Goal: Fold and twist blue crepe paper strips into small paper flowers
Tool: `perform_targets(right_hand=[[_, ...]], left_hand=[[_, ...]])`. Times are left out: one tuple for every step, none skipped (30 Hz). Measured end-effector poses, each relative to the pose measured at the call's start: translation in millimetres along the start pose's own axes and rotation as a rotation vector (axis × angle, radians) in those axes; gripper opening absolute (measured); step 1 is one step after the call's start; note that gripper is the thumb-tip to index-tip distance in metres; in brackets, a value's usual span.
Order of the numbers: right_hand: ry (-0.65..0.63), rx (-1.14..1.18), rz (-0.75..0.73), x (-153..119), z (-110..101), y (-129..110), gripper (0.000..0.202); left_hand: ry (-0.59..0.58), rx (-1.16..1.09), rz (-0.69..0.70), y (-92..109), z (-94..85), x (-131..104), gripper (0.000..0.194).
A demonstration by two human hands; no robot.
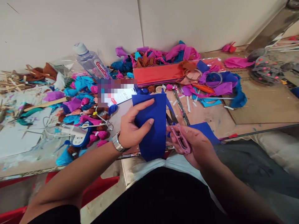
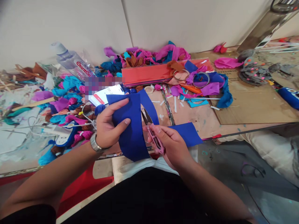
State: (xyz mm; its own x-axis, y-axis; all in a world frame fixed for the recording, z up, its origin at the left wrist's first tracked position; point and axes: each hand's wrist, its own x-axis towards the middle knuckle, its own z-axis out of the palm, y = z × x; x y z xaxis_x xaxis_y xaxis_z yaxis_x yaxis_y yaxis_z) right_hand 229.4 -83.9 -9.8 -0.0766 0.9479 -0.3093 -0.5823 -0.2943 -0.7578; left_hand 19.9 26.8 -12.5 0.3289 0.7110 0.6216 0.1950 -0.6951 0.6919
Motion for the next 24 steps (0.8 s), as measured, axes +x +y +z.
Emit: perform_targets(right_hand=[[-0.005, 0.000, 0.005, -1, -1, 0, 0.035], [-0.009, -0.001, 0.003, -2, -1, 0, 0.034], [-0.011, -0.001, -0.005, -2, 0, -1, 0.034], [-0.010, -0.001, -0.017, -1, 1, -1, 0.034], [-0.009, -0.005, -0.034, 0, 3, -2, 0.034], [-0.007, -0.015, -0.055, 2, 4, -2, 0.034], [-0.006, -0.034, -0.079, 4, 5, -2, 0.035], [-0.007, -0.062, -0.104, 5, 6, -2, 0.035], [-0.007, -0.096, -0.130, 6, 6, -2, 0.034], [-0.005, -0.131, -0.151, 6, 5, -1, 0.033], [-0.001, -0.165, -0.167, 6, 4, 0, 0.032], [0.007, -0.193, -0.177, 5, 2, 1, 0.031], [0.015, -0.212, -0.183, 4, 1, 2, 0.030], [0.022, -0.223, -0.185, 3, 0, 3, 0.030], [0.027, -0.225, -0.186, 3, -1, 3, 0.030], [0.029, -0.221, -0.189, 2, -1, 4, 0.031], [0.030, -0.211, -0.191, 3, 0, 4, 0.033], [0.029, -0.199, -0.193, 3, 1, 4, 0.034], [0.025, -0.186, -0.196, 4, 3, 4, 0.035], [0.017, -0.175, -0.197, 5, 5, 4, 0.036], [0.004, -0.169, -0.198, 6, 6, 4, 0.036], [-0.013, -0.171, -0.196, 7, 8, 4, 0.036], [-0.029, -0.179, -0.195, 8, 8, 5, 0.036], [-0.039, -0.193, -0.197, 8, 8, 5, 0.035]], left_hand=[[0.008, 0.004, 0.003, 1, 0.1, 0, 0.049], [0.010, 0.004, 0.005, 1, 0.5, 1, 0.047], [0.008, -0.002, 0.004, 2, 1.3, 1, 0.046], [0.001, -0.011, 0.001, 2, 2.2, 0, 0.044], [-0.009, -0.021, -0.005, 2, 3.2, 0, 0.044], [-0.020, -0.031, -0.011, 3, 4.1, -1, 0.043], [-0.029, -0.036, -0.019, 3, 4.8, -2, 0.044], [-0.035, -0.035, -0.024, 3, 5.1, -2, 0.044], [-0.038, -0.031, -0.027, 3, 5.1, -3, 0.045], [-0.035, -0.027, -0.027, 2, 4.8, -3, 0.046], [-0.031, -0.026, -0.024, 2, 4.3, -3, 0.047], [-0.026, -0.025, -0.021, 2, 3.7, -2, 0.048], [-0.022, -0.023, -0.020, 2, 3.1, -2, 0.048], [-0.020, -0.020, -0.022, 2, 2.7, -2, 0.049], [-0.022, -0.014, -0.028, 2, 2.5, -2, 0.049], [-0.027, -0.006, -0.036, 2, 2.4, -2, 0.049], [-0.034, -0.001, -0.043, 2, 2.6, -2, 0.049], [-0.042, 0.002, -0.045, 2, 2.9, -3, 0.049], [-0.052, 0.007, -0.044, 2, 3.2, -3, 0.048], [-0.061, 0.014, -0.039, 2, 3.6, -4, 0.048], [-0.068, 0.022, -0.032, 2, 3.9, -4, 0.047], [-0.072, 0.031, -0.027, 2, 4.1, -5, 0.047], [-0.076, 0.038, -0.024, 2, 4.2, -5, 0.047], [-0.074, 0.042, -0.023, 2, 4.2, -5, 0.047]])
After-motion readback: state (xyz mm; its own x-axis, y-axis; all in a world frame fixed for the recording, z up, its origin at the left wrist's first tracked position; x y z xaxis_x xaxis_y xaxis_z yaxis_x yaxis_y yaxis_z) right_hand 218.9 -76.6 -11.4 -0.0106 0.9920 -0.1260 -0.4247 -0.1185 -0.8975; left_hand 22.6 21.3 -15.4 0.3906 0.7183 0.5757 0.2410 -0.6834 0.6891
